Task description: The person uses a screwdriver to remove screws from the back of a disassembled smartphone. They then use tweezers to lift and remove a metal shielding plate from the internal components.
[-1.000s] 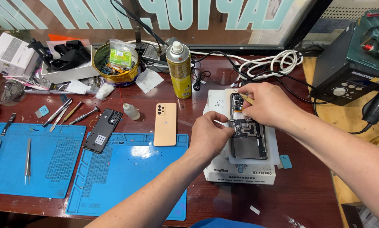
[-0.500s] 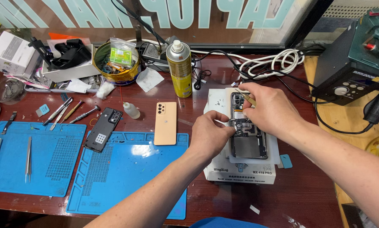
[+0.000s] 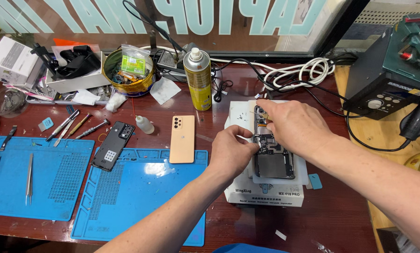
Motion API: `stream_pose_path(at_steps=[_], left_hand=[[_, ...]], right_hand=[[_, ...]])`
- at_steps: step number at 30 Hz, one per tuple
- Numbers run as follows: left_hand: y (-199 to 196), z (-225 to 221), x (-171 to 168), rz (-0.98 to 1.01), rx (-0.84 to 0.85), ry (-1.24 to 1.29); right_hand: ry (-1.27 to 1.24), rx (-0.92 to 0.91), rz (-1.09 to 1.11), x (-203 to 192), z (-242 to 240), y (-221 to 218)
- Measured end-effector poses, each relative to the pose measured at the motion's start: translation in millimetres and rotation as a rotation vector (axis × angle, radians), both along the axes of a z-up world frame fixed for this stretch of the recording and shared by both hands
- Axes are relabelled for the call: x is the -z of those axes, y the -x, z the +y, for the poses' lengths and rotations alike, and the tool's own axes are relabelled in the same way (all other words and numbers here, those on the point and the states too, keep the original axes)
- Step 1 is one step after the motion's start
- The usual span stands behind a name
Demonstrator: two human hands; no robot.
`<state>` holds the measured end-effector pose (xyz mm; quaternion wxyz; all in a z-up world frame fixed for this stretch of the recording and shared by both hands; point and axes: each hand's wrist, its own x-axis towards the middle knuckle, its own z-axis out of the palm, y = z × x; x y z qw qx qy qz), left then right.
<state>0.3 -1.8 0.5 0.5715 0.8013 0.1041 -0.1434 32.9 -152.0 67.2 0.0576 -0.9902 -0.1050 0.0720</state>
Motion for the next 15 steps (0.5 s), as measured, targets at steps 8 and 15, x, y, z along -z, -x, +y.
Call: stream_pose_path(at_steps=[8, 15], left_hand=[[-0.5, -0.4, 0.8, 0.014, 0.0, 0.005], [0.0, -0.7, 0.5, 0.021, 0.004, 0.003]], right_hand=[[-0.16, -0.037, 0.045, 7.0, -9.2, -28.7], [-0.219, -0.044, 0.1, 8.4, -10.2, -30.1]])
